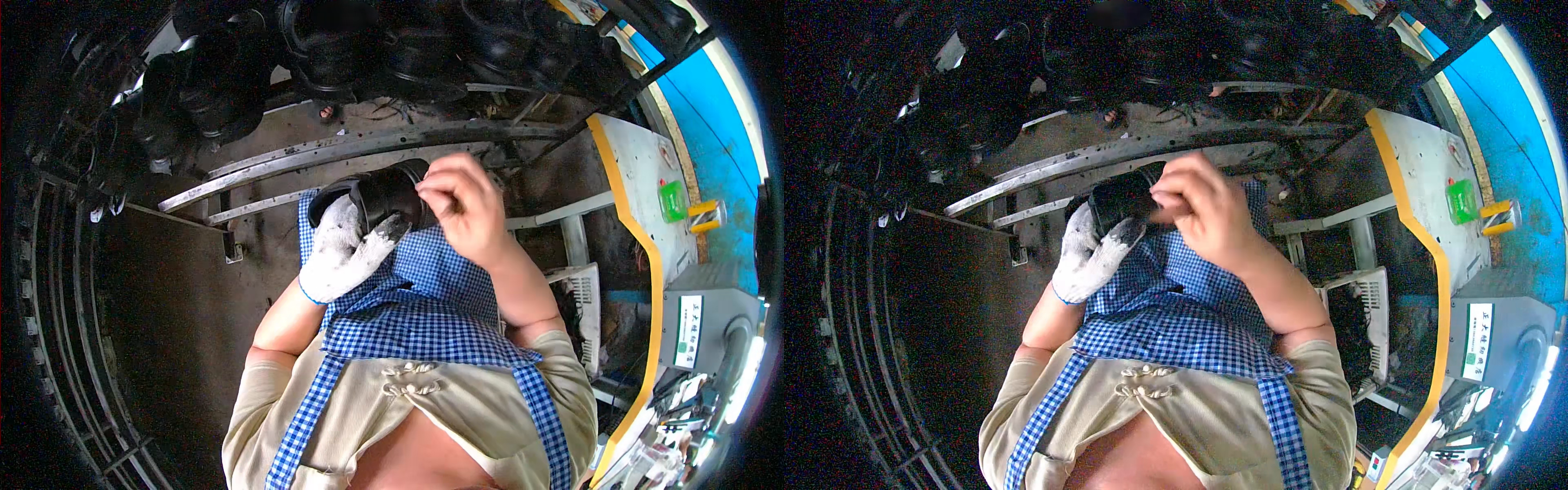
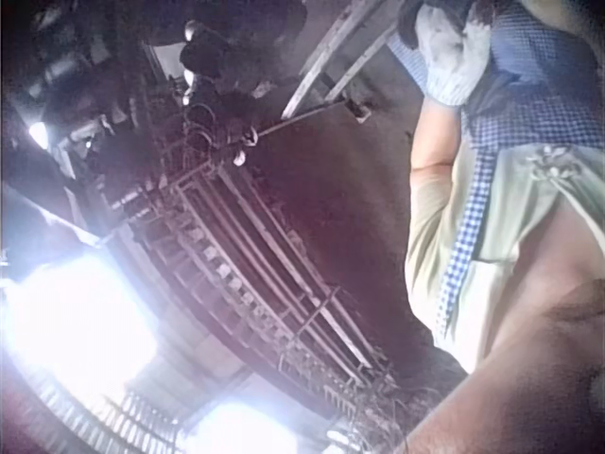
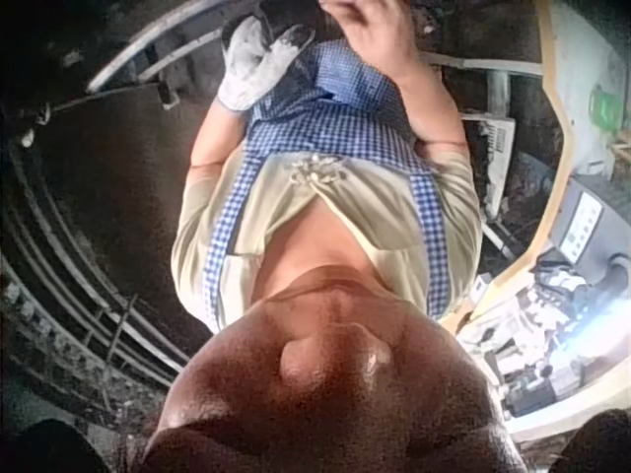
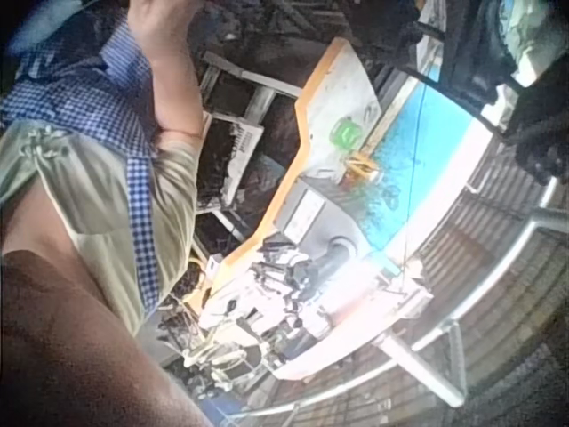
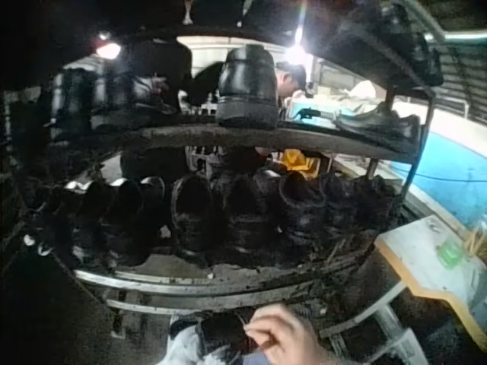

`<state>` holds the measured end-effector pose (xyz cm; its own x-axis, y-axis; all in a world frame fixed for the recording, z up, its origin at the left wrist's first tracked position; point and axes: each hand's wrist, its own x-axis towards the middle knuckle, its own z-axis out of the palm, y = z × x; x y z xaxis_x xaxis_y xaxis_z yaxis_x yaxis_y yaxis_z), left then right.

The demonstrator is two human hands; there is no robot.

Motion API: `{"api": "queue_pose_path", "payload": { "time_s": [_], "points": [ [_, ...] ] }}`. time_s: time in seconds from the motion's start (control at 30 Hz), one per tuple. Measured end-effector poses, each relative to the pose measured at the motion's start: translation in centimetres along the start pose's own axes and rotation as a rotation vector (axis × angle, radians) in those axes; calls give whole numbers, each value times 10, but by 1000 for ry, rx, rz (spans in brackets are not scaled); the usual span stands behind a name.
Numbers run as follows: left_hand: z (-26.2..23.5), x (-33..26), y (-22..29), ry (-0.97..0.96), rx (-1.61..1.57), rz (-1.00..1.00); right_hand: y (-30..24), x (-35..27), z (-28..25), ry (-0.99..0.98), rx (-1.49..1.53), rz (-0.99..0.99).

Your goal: Inspecting and detailing the sole edges of shoes in a manufacturing facility.

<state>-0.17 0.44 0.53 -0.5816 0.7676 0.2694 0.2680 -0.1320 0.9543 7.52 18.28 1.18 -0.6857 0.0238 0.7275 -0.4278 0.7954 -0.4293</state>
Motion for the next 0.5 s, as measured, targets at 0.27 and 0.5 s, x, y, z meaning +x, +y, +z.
{"api": "queue_pose_path", "payload": {
  "time_s": [0.27, 0.5],
  "points": [
    [2, -2, 1, 58, 295, 244, -18, 0, 10, 124, -2, -118],
    [-6, 10, -9, 441, -52, 316, -36, -22, 23, -199, 487, 272]
  ]
}}
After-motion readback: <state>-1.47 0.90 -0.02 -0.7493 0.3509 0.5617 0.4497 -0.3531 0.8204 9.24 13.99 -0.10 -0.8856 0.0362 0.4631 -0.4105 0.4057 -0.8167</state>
